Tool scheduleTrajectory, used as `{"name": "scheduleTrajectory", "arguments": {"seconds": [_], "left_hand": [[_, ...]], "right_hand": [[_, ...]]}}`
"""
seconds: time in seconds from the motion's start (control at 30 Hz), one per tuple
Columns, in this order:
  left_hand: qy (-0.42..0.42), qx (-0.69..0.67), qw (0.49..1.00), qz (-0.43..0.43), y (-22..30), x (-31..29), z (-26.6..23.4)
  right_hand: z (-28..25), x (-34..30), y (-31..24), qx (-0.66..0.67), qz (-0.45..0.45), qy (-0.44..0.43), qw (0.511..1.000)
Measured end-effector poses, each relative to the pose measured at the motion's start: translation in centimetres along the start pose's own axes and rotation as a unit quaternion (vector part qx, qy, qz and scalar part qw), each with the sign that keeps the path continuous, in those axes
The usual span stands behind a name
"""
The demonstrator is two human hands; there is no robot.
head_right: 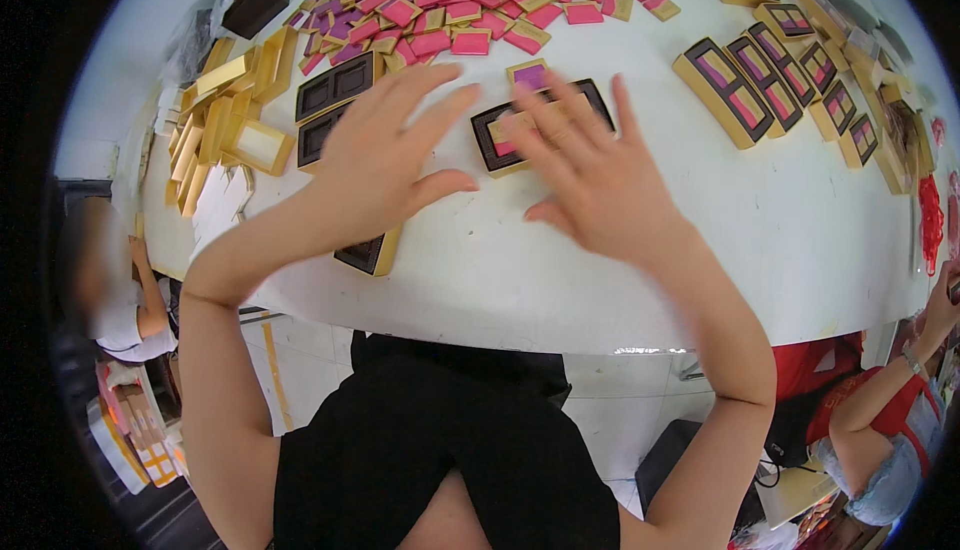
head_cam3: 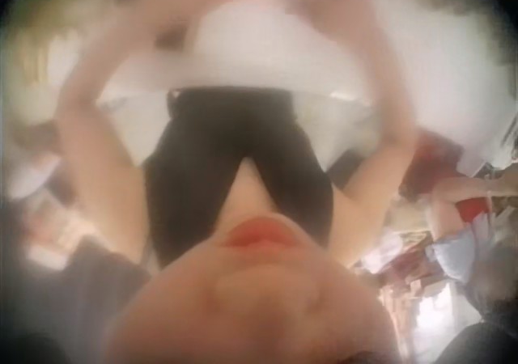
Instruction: The person assembles cosmetic compact palettes by placing small colored inserts into black plastic trays and then into gold cardboard boxes. The person repeatedly picks up inserts, places them into the trays, and arranges the completed units on the table.
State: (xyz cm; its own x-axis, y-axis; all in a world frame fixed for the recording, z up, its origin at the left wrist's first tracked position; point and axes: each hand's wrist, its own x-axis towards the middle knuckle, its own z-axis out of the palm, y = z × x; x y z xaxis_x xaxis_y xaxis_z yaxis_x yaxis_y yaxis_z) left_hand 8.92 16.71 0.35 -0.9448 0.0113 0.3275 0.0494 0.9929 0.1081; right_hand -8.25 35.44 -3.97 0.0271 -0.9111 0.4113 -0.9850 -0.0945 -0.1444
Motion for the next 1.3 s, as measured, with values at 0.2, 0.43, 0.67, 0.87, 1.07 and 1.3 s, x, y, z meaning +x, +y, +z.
{"name": "scheduleTrajectory", "arguments": {"seconds": [0.2,0.43,0.67,0.87,1.07,1.3], "left_hand": [[-0.097,0.025,0.99,-0.101,3.7,-9.5,-1.8],[-0.068,-0.15,0.982,0.091,2.7,-7.9,0.9],[-0.01,-0.185,0.982,-0.045,1.5,-7.9,3.8],[0.08,-0.083,0.993,-0.021,-0.5,-5.5,4.3],[0.093,-0.132,0.986,-0.041,-0.4,-6.3,4.6],[0.122,-0.183,0.974,-0.045,-0.2,-6.1,5.2]], "right_hand": [[-1.3,-0.8,3.9,-0.187,0.083,0.036,0.978],[2.7,4.1,2.6,-0.012,0.039,0.047,0.998],[4.6,4.6,4.1,0.216,0.235,0.059,0.946],[1.5,4.3,2.2,0.504,0.29,0.011,0.813],[0.7,5.2,-2.6,0.241,0.164,0.073,0.954],[0.4,6.3,-3.8,0.189,0.155,0.112,0.963]]}}
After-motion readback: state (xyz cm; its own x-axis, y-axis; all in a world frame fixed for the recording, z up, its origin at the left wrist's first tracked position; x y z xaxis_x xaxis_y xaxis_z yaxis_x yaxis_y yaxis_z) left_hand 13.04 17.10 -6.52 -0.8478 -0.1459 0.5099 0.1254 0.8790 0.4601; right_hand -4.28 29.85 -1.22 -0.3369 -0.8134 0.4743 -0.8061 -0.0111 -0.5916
